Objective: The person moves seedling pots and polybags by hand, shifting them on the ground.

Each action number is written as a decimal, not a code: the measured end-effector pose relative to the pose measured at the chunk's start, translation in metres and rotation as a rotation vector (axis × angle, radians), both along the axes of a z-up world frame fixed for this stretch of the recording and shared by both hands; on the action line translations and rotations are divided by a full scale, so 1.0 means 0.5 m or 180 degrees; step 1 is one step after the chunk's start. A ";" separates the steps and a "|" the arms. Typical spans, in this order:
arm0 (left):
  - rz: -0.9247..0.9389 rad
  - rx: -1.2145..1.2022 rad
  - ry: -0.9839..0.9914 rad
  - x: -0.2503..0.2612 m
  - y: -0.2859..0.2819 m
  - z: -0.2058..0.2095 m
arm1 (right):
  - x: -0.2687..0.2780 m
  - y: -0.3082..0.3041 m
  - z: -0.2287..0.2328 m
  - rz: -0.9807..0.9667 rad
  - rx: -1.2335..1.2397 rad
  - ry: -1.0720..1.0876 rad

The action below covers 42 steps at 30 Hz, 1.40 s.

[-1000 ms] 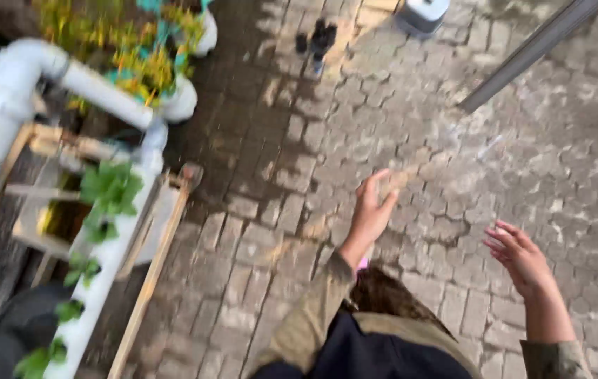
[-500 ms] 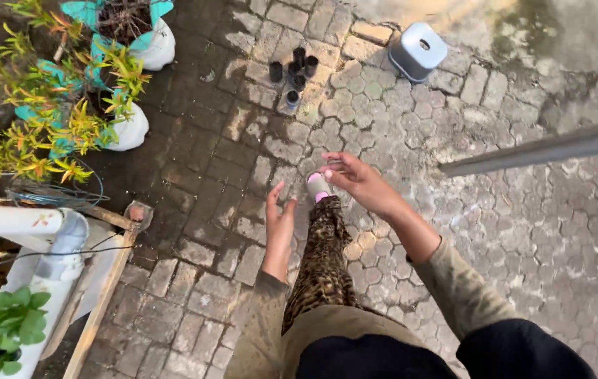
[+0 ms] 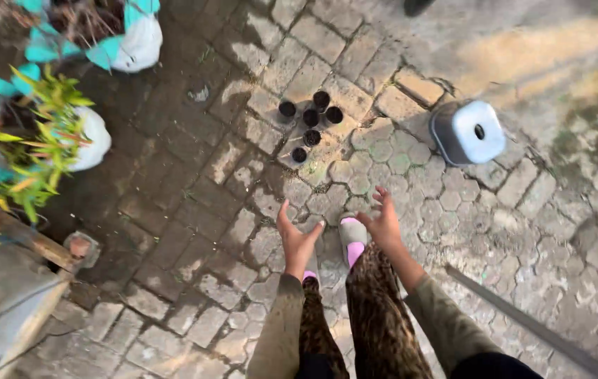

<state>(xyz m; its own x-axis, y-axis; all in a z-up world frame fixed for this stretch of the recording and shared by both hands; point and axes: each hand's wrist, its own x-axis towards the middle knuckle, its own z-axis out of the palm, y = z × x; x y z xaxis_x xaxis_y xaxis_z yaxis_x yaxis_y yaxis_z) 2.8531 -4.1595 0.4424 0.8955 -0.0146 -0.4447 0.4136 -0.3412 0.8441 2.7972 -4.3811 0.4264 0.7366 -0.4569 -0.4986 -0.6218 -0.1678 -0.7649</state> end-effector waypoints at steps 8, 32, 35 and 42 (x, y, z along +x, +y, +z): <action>0.0043 0.0461 0.0138 0.145 -0.109 -0.476 | 0.185 -0.064 -0.576 0.0956 -0.1162 -0.0277; 0.0253 0.0094 -0.0476 0.246 -0.173 -0.711 | 0.376 -0.020 -0.790 0.0751 -0.0898 -0.0569; 0.0278 0.0037 -0.0515 0.242 -0.171 -0.710 | 0.380 -0.014 -0.785 0.0734 -0.0939 -0.0573; 0.0311 0.0193 -0.0479 0.225 -0.159 -0.722 | 0.376 -0.005 -0.781 0.0783 -0.1048 -0.0651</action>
<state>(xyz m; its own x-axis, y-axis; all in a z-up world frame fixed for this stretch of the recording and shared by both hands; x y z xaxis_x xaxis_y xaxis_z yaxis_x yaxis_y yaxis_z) 2.9655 -4.2392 0.0814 0.9479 0.0985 -0.3030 0.3179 -0.3577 0.8781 2.9854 -4.3834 0.0358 0.9112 -0.3660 -0.1892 -0.3750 -0.5463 -0.7490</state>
